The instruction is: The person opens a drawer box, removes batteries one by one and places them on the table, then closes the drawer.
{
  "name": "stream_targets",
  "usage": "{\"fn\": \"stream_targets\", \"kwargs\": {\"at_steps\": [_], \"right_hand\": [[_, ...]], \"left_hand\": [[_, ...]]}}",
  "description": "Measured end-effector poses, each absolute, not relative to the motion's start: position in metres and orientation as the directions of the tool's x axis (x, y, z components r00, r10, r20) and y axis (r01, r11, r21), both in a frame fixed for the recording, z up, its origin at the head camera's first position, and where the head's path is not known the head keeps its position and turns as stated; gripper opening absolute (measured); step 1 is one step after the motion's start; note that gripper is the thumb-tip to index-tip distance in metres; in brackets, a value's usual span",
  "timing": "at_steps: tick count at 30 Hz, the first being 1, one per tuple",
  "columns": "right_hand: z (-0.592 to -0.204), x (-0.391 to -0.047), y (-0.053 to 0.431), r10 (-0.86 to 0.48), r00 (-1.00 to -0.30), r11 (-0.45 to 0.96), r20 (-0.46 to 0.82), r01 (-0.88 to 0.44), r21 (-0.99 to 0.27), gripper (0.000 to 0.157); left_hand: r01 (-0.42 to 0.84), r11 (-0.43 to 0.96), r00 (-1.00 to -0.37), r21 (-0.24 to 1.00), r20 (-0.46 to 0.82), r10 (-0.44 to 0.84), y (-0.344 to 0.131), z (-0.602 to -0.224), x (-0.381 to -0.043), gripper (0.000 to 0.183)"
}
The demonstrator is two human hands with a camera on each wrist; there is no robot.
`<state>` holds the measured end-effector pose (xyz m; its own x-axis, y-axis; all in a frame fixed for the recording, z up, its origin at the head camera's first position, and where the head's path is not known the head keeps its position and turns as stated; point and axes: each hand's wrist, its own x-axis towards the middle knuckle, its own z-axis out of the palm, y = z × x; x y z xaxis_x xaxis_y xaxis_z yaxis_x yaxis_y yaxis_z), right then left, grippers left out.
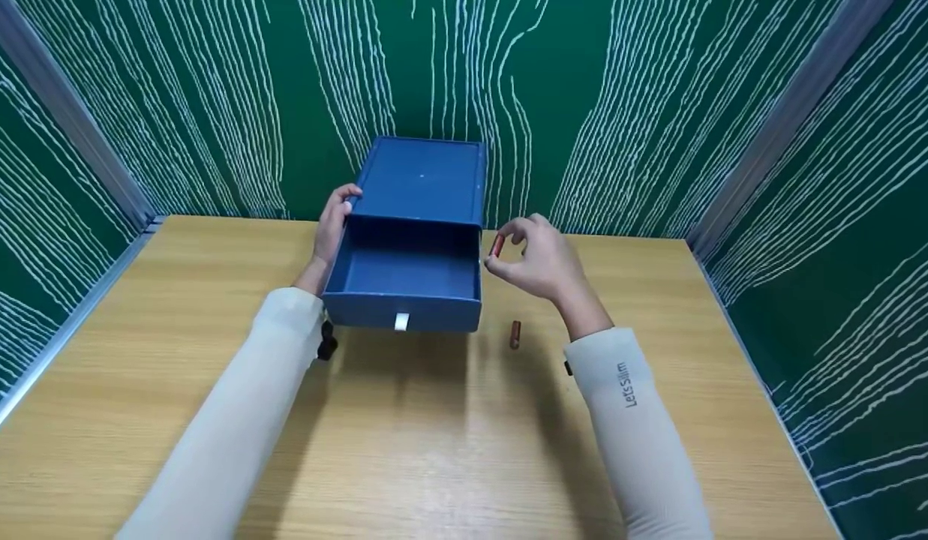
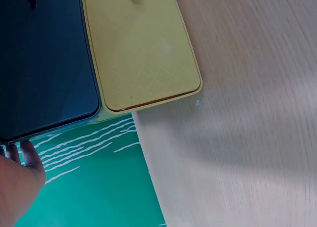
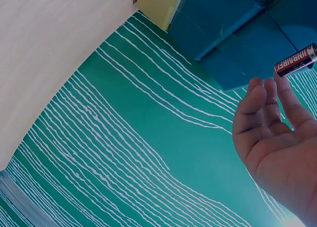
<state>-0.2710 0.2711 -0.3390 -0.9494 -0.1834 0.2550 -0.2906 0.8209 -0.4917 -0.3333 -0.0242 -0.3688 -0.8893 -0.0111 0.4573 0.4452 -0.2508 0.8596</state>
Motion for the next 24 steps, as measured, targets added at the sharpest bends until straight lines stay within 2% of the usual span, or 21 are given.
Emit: {"fn": "stream_targets", "kwargs": {"at_steps": [12, 24], "right_hand": [[-0.353, -0.271, 0.276, -0.164, -0.969, 0.830, 0.187, -0.238, -0.504, 0.050], [-0.370, -0.269, 0.286, -0.168, -0.972, 0.847, 0.164, -0.228, -0.481, 0.047]], "left_hand": [[0.449, -0.254, -0.887, 0.857, 0.461, -0.015, -0.024, -0.368, -0.332, 0.028], [0.445, -0.268, -0.890, 0.854, 0.456, -0.024, -0.024, -0.366, -0.331, 0.029]]}}
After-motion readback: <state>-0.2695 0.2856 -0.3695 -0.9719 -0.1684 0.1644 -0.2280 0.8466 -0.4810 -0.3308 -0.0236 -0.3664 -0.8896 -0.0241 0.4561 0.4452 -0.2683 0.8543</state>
